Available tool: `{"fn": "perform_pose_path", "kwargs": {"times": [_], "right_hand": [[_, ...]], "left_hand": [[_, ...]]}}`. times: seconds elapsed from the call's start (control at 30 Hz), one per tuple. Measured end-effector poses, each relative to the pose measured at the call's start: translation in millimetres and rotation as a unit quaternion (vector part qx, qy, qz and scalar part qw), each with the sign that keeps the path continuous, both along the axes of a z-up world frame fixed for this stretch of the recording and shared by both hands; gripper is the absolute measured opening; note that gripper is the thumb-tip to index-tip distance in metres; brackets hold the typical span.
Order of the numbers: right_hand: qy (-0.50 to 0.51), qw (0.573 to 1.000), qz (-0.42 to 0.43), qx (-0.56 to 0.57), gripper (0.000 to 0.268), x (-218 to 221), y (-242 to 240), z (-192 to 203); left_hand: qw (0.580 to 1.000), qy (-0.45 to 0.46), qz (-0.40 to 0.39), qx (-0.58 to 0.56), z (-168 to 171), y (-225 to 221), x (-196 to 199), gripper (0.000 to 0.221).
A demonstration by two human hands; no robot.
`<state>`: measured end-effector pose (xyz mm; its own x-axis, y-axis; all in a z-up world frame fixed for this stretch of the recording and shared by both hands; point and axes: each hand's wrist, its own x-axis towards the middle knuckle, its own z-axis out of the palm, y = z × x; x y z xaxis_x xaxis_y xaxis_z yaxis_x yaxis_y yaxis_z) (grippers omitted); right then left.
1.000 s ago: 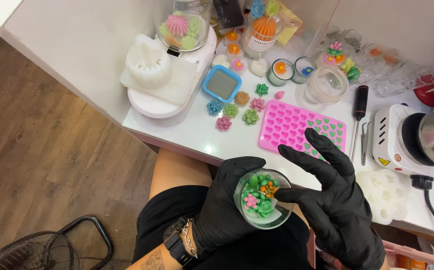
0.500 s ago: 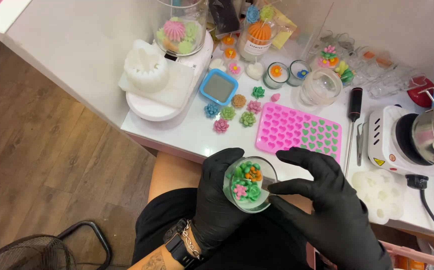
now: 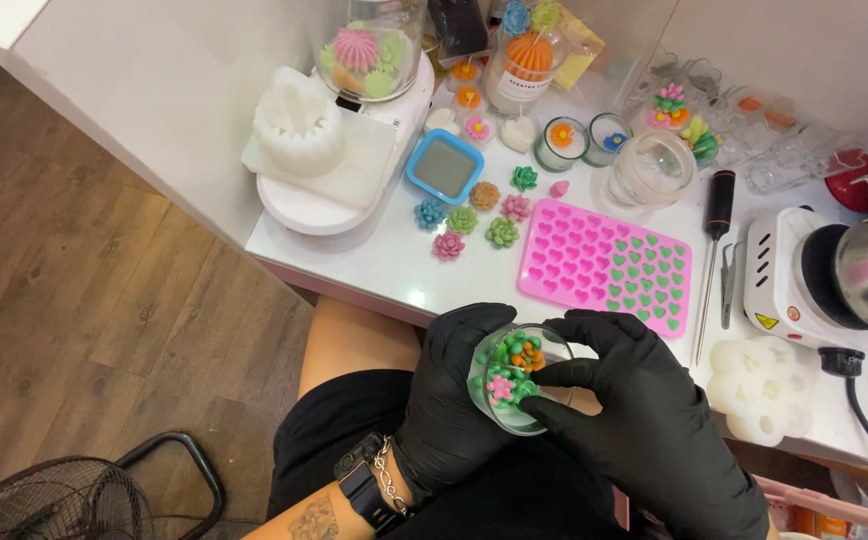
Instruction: Decorating a candle with small wax shapes and removing wax pieces from a mold.
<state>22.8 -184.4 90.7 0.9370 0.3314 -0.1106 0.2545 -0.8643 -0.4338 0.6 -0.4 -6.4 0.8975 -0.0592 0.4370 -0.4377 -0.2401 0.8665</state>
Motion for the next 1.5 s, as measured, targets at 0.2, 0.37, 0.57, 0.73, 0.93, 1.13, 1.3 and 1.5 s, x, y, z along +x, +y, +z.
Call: {"fn": "perform_pose_path", "kwargs": {"times": [0.2, 0.37, 0.57, 0.73, 0.93, 1.13, 1.3, 1.5], "right_hand": [[-0.056, 0.995, 0.083, 0.004, 0.029, -6, -24, -15], [0.006, 1.0, -0.024, -0.008, 0.033, -3, -8, 20], [-0.066, 0.99, 0.125, 0.018, 0.031, 1, -12, 15], [-0.039, 0.995, 0.085, 0.015, 0.034, 0, -9, 13], [-0.178, 0.966, 0.18, 0.051, 0.04, -3, -15, -10], [0.1, 0.979, -0.101, 0.149, 0.119, 8, 17, -8], [0.123, 0.966, -0.082, 0.214, 0.114, 1, 18, -18], [-0.134, 0.965, 0.092, 0.205, 0.045, -10, 4, 22]], "left_hand": [[1.0, 0.014, 0.001, -0.01, 0, 1, -1, 0.09], [0.999, 0.029, -0.001, -0.014, -1, 0, -1, 0.088], [1.0, 0.014, -0.001, -0.018, -1, 0, -2, 0.088], [0.999, 0.024, -0.002, -0.022, -3, 0, -1, 0.086], [1.0, 0.004, 0.009, -0.002, -2, -2, -1, 0.084], [1.0, 0.011, 0.014, 0.001, -5, -2, -3, 0.087], [0.999, 0.032, 0.006, -0.005, 3, 0, -3, 0.092], [0.996, 0.069, 0.004, -0.048, 2, 2, -4, 0.092]]}}
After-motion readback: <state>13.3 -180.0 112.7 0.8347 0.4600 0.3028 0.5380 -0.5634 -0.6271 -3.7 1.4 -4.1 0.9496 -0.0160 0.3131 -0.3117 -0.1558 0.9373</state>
